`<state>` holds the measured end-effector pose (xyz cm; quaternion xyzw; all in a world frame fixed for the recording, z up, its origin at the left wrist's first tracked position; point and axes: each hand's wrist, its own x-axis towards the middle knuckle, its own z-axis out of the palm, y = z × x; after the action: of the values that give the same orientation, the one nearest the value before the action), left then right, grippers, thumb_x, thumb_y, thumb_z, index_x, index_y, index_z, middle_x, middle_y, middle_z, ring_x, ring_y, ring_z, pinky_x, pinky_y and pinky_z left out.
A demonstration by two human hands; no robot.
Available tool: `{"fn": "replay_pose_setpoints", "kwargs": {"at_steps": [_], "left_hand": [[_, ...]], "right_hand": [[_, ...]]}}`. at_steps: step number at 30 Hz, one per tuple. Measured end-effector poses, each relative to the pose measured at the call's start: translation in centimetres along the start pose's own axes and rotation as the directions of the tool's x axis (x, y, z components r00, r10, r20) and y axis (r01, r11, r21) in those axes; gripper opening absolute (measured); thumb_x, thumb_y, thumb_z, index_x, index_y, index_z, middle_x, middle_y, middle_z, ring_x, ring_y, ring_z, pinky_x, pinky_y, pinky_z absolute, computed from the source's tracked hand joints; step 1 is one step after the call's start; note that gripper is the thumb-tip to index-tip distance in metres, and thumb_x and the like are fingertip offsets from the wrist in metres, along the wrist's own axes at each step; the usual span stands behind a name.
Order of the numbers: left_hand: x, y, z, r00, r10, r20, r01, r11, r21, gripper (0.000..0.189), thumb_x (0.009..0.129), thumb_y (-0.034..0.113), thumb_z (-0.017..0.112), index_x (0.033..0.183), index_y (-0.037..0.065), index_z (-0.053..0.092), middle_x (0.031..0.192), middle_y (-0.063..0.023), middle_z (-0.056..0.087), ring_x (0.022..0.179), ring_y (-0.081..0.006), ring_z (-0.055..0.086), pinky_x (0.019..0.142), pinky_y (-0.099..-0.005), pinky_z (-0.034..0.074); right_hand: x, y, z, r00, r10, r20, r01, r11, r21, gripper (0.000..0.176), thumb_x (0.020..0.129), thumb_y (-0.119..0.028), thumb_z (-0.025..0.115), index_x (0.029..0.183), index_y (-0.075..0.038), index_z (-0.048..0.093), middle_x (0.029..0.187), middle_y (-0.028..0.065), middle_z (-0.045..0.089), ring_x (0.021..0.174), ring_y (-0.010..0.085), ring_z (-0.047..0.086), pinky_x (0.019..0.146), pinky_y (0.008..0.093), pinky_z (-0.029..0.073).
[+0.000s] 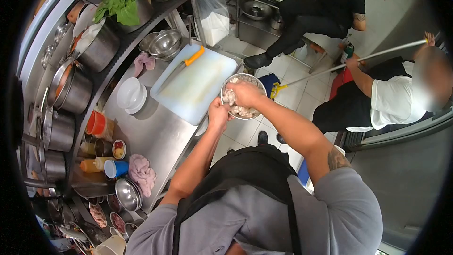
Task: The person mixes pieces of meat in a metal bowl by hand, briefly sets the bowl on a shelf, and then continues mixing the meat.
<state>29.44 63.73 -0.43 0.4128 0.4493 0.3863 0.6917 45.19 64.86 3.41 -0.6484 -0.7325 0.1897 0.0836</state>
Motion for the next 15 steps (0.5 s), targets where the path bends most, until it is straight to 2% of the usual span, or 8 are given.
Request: {"fn": "replay_pose_setpoints", "kwargs": {"at_steps": [2, 5, 6, 8, 11, 13, 14, 15], "left_hand": [[-0.3, 0.0, 0.2, 1.000, -0.008, -0.009, 0.008, 0.999, -0.031, 0.010, 0.079, -0.005, 0.049, 0.081, 0.004, 0.049, 0.064, -0.0090, 0.059, 0.040, -0.0135, 0.051, 0.034, -0.0254, 0.039], [0.4, -0.7, -0.6, 0.999, -0.044, -0.029, 0.042, 0.998, -0.051, 0.010, 0.079, -0.006, 0.049, 0.080, 0.004, 0.049, 0.064, -0.0092, 0.058, 0.040, -0.0144, 0.051, 0.034, -0.0266, 0.039], [0.6, -0.6, -1.0, 0.998, -0.055, -0.041, 0.053, 0.997, -0.054, 0.010, 0.079, -0.006, 0.048, 0.080, 0.004, 0.049, 0.064, -0.0093, 0.058, 0.041, -0.0147, 0.051, 0.035, -0.0271, 0.039], [0.7, -0.7, -1.5, 0.997, -0.064, -0.036, 0.061, 0.994, -0.096, 0.010, 0.079, -0.006, 0.048, 0.081, 0.004, 0.049, 0.064, -0.0093, 0.058, 0.041, -0.0150, 0.051, 0.035, -0.0275, 0.039], [0.4, -0.6, -0.6, 0.999, -0.034, -0.003, 0.033, 0.994, -0.103, 0.010, 0.079, -0.005, 0.048, 0.081, 0.005, 0.049, 0.064, -0.0093, 0.058, 0.042, -0.0149, 0.051, 0.036, -0.0275, 0.039], [0.5, -0.1, 0.4, 1.000, -0.008, 0.001, 0.008, 0.994, -0.104, 0.011, 0.079, -0.006, 0.049, 0.079, 0.005, 0.048, 0.063, -0.0082, 0.057, 0.042, -0.0145, 0.051, 0.036, -0.0277, 0.039], [0.4, 0.1, 0.7, 1.000, -0.007, -0.011, 0.006, 0.994, -0.108, 0.013, 0.080, -0.006, 0.050, 0.076, 0.006, 0.047, 0.062, -0.0071, 0.055, 0.041, -0.0142, 0.050, 0.035, -0.0280, 0.039], [0.4, 0.4, 0.8, 1.000, -0.005, -0.024, 0.002, 0.994, -0.114, 0.015, 0.080, -0.007, 0.051, 0.074, 0.006, 0.046, 0.060, -0.0061, 0.053, 0.041, -0.0140, 0.049, 0.035, -0.0283, 0.039]], "right_hand": [[-0.5, -1.0, -2.2, 0.995, 0.046, 0.089, -0.040, 0.997, -0.065, 0.042, 0.075, -0.007, 0.065, 0.116, -0.013, 0.060, 0.107, 0.0229, 0.064, 0.111, 0.0391, 0.058, 0.092, 0.0483, 0.047], [0.0, 3.2, -1.1, 0.983, -0.177, 0.054, 0.169, 0.977, 0.133, 0.042, 0.073, -0.005, 0.064, 0.115, -0.009, 0.062, 0.118, 0.0213, 0.061, 0.118, 0.0383, 0.055, 0.096, 0.0477, 0.045], [-0.2, 3.6, -1.7, 0.960, -0.228, 0.164, 0.207, 0.969, 0.136, 0.050, 0.074, -0.007, 0.066, 0.123, -0.010, 0.057, 0.126, 0.0220, 0.057, 0.123, 0.0391, 0.051, 0.100, 0.0503, 0.042], [-1.8, 3.1, -0.7, 0.937, -0.348, -0.023, 0.349, 0.936, 0.044, 0.055, 0.074, -0.009, 0.068, 0.127, -0.011, 0.053, 0.126, 0.0243, 0.056, 0.117, 0.0409, 0.054, 0.099, 0.0482, 0.043], [-2.6, 1.2, -0.7, 0.963, -0.259, -0.072, 0.261, 0.965, 0.025, 0.064, 0.075, -0.009, 0.070, 0.135, -0.014, 0.048, 0.123, 0.0241, 0.054, 0.117, 0.0436, 0.053, 0.098, 0.0484, 0.043], [-1.4, 1.2, -1.6, 0.989, -0.145, 0.015, 0.145, 0.989, 0.015, 0.065, 0.075, -0.006, 0.068, 0.136, -0.014, 0.048, 0.122, 0.0229, 0.054, 0.120, 0.0442, 0.050, 0.099, 0.0494, 0.043], [-0.6, 1.9, -1.4, 0.992, -0.112, 0.061, 0.115, 0.992, -0.051, 0.066, 0.075, -0.002, 0.065, 0.137, -0.015, 0.047, 0.119, 0.0210, 0.055, 0.124, 0.0442, 0.046, 0.099, 0.0492, 0.042], [-0.6, 1.8, -1.9, 0.987, -0.156, 0.044, 0.158, 0.987, -0.035, 0.067, 0.075, -0.003, 0.065, 0.138, -0.015, 0.047, 0.122, 0.0210, 0.054, 0.124, 0.0442, 0.046, 0.101, 0.0488, 0.041]]}}
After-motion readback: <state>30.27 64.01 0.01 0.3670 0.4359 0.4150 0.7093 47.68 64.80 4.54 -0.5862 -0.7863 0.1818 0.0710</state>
